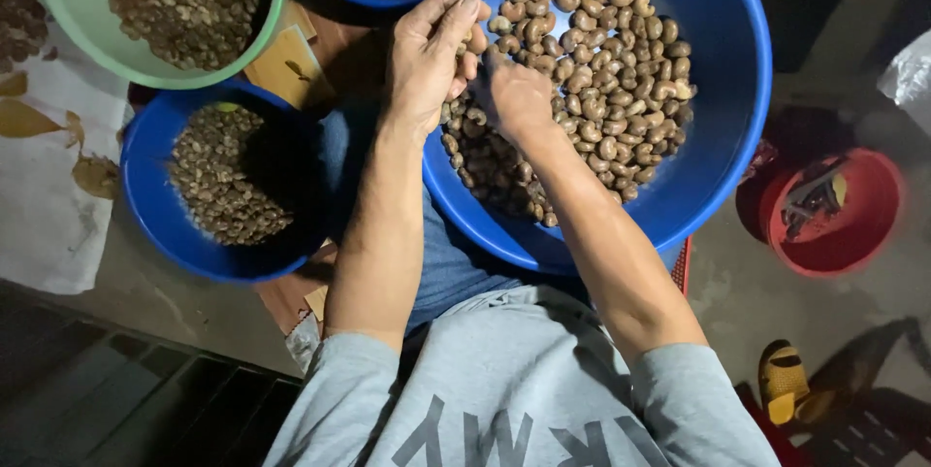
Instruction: Manually sorting nuts from a large blue bowl into several smaller bowls based on quality or type.
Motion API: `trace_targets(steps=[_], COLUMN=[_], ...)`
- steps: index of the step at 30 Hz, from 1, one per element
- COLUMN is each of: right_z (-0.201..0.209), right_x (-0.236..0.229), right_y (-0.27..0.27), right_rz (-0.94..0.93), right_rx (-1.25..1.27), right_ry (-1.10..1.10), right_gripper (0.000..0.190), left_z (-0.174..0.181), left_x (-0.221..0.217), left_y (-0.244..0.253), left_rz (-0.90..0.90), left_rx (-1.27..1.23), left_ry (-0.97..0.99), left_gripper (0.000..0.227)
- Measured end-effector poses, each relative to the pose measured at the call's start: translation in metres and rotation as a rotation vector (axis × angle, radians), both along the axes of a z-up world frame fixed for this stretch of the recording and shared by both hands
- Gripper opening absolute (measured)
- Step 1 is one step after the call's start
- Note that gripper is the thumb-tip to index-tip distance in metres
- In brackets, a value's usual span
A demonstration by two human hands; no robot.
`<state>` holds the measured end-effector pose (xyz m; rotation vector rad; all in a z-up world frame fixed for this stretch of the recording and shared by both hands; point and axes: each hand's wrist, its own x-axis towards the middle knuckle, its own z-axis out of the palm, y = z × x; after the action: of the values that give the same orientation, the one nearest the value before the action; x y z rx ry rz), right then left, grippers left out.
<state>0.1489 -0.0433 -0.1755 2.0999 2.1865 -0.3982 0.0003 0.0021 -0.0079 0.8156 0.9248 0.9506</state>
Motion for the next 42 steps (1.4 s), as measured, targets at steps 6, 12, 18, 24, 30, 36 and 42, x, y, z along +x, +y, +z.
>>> trace_targets(steps=[6,12,18,24,30,36,42], right_z=[0.023,0.104,0.141,0.131,0.097,0.088,0.067], right_x=[-0.005,0.036,0.091,0.115,0.128,0.133,0.130], right_y=[0.004,-0.013,-0.050,-0.078,-0.079,-0.080,-0.077], right_rz=[-0.025,-0.590,-0.773,-0.765,-1.263,-1.299,-1.272], right_rx=[0.018,-0.312,-0.026,0.123,0.019,-0.009,-0.064], right_ry=[0.118,1.325,2.205,2.410,2.160,2.130,1.962], right_gripper=[0.022,0.031,0.018,0.036,0.032,0.030,0.027], left_z=[-0.010,-0.013,-0.051,-0.081,-0.115,-0.096,-0.094], left_x=[0.003,0.007,0.025,0.039,0.038,0.044,0.040], left_y=[-0.001,-0.001,-0.004,-0.011,-0.006,-0.012,-0.016], left_rz=[-0.051,-0.064,-0.454,-0.539,-0.610,-0.655,-0.667], left_rx=[-0.022,0.049,0.505,0.387,0.220,0.215,0.308], left_ry=[0.103,0.163,1.268,1.580,1.572,1.592,1.616], left_gripper=[0.015,0.012,0.040,0.038,0.033,0.033,0.029])
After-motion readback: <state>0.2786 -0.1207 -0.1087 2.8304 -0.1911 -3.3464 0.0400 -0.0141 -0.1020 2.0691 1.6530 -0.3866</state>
